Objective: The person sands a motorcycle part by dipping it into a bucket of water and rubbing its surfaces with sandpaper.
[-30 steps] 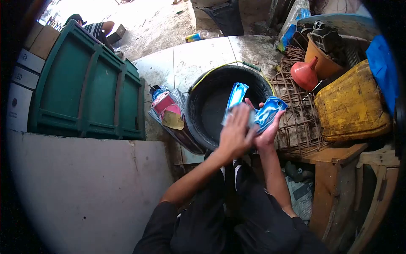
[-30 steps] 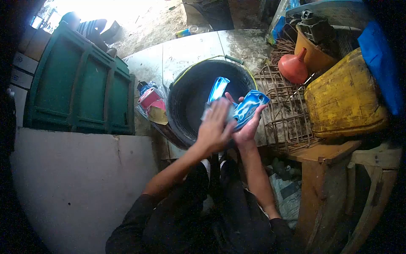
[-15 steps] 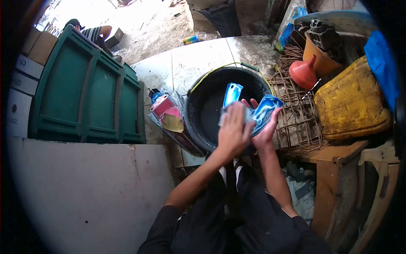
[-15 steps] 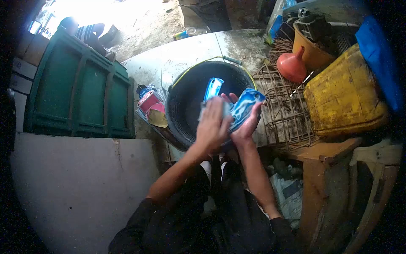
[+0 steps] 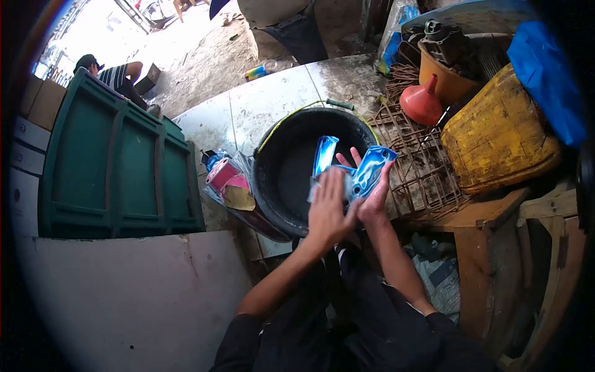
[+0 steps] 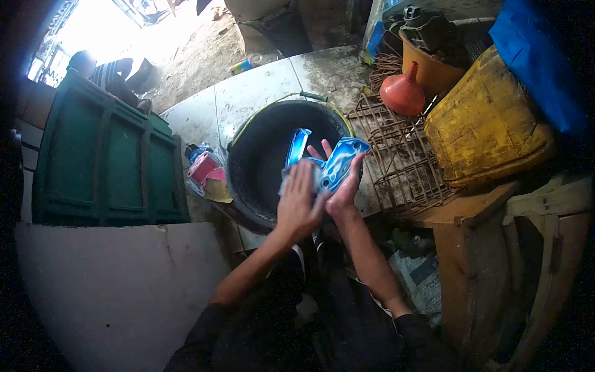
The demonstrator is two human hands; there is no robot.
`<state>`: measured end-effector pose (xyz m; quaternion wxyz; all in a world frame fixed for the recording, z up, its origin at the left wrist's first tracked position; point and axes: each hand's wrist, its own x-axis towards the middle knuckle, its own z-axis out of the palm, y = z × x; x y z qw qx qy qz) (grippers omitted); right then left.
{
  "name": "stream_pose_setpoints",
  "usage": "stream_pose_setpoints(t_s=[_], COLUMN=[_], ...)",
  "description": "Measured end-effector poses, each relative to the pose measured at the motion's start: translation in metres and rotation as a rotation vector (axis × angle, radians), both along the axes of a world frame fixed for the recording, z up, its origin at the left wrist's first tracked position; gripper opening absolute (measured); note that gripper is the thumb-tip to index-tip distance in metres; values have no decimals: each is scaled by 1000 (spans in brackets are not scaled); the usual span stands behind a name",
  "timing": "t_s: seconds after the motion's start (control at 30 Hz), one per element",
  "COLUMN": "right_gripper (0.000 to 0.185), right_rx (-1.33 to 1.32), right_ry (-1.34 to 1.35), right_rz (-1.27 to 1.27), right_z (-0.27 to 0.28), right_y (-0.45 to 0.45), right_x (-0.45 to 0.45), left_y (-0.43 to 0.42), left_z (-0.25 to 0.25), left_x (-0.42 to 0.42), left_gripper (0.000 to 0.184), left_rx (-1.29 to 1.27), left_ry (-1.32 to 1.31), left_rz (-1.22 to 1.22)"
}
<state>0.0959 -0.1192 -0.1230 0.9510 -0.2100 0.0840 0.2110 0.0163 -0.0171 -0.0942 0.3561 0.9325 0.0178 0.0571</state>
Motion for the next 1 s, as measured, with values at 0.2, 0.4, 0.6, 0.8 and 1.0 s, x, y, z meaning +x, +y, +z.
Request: stream_pose_setpoints(t_s=[0.2,0.4,0.6,0.8,1.0], right_gripper=[106,107,112,115,118], right_rx=[125,155,110,209,265], right_ry=[-14,-2,-11,34,1], right_rz=[116,140,102,132,180], right_z=[14,17,18,17,16], right_y=[7,-7,2,1,-10], right_x=[0,-3,-2,1,-3], left_y=[11,-2,26,12,-5], left_z=[-12,9,-7,6,13], left_x=[12,-14,20,9,-1], left_gripper=[73,77,69,69,74], left_rx=[3,99,-30,146,175], left_ry=[-87,-68,-88,-178,-167], left_rz=[125,-174,101,-13,-164])
